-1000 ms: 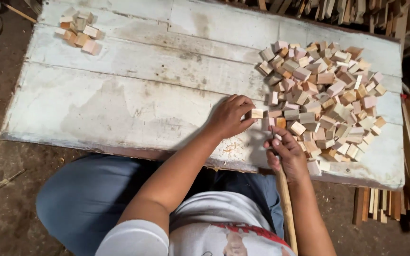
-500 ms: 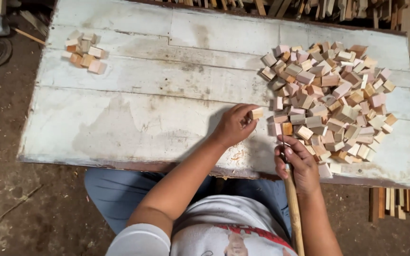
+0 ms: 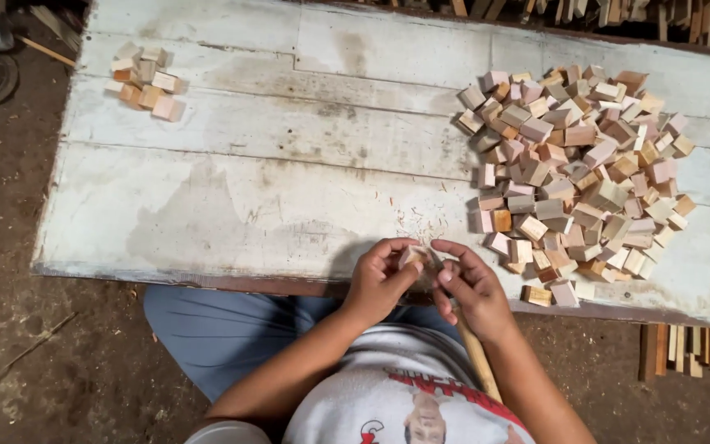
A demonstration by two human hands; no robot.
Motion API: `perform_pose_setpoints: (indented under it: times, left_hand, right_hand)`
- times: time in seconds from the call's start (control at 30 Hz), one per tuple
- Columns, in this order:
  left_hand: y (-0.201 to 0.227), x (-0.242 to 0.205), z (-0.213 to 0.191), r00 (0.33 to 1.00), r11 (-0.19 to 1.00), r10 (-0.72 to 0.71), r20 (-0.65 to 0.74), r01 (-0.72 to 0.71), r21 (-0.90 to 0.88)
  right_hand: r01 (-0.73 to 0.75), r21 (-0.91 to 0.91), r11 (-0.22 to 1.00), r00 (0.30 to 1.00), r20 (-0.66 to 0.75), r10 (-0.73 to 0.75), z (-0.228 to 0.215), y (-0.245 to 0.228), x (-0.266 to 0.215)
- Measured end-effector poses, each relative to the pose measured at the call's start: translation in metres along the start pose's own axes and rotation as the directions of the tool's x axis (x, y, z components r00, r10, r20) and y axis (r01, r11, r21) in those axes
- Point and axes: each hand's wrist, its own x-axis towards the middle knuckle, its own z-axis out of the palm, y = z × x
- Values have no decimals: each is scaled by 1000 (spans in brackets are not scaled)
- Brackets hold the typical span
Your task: Carving and trimming small wooden blocks using a hand knife in a workshop environment.
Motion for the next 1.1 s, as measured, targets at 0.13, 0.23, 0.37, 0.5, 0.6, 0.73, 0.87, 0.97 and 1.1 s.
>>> perform_pose_setpoints:
  times: [0.13, 0.23, 0.37, 0.5, 0.6, 0.73, 0.87, 0.97, 1.1]
  left_hand:
    - [15, -10, -5, 994, 978, 59, -88, -40, 205]
    - [30, -13, -6, 984, 937, 153, -88, -116, 330]
    - [34, -23, -4, 950, 884, 292, -107, -226, 408]
    - [44, -27, 1, 915, 853, 378, -140, -286, 436]
    - [44, -27, 3, 878, 809, 456, -149, -338, 481]
    - [34, -27, 2, 878, 831, 449, -164, -343, 437]
    - [23, -28, 1, 892, 865, 413, -182, -322, 385]
    - [28, -29, -1, 891, 870, 409, -199, -315, 379]
    - [28, -26, -4, 879, 837, 443, -176, -336, 432]
  right_hand:
    - [-18, -52, 998, 1000, 21, 19, 12, 9, -3]
    - [-11, -112, 994, 999, 33, 15, 22, 6, 0]
    - [-14, -116, 993, 999, 47, 19, 30, 7, -3]
    - [-6, -140, 990, 998, 69, 16, 32, 6, -3]
    - [-12, -161, 987, 997, 68, 23, 29, 5, -4]
    - [-19, -159, 987, 999, 40, 26, 11, 18, -4]
    - [2, -120, 993, 1000, 31, 2, -4, 23, 1]
    - [7, -89, 996, 1000, 27, -4, -5, 20, 1]
    - [-20, -64, 998, 997, 68, 25, 22, 14, -1]
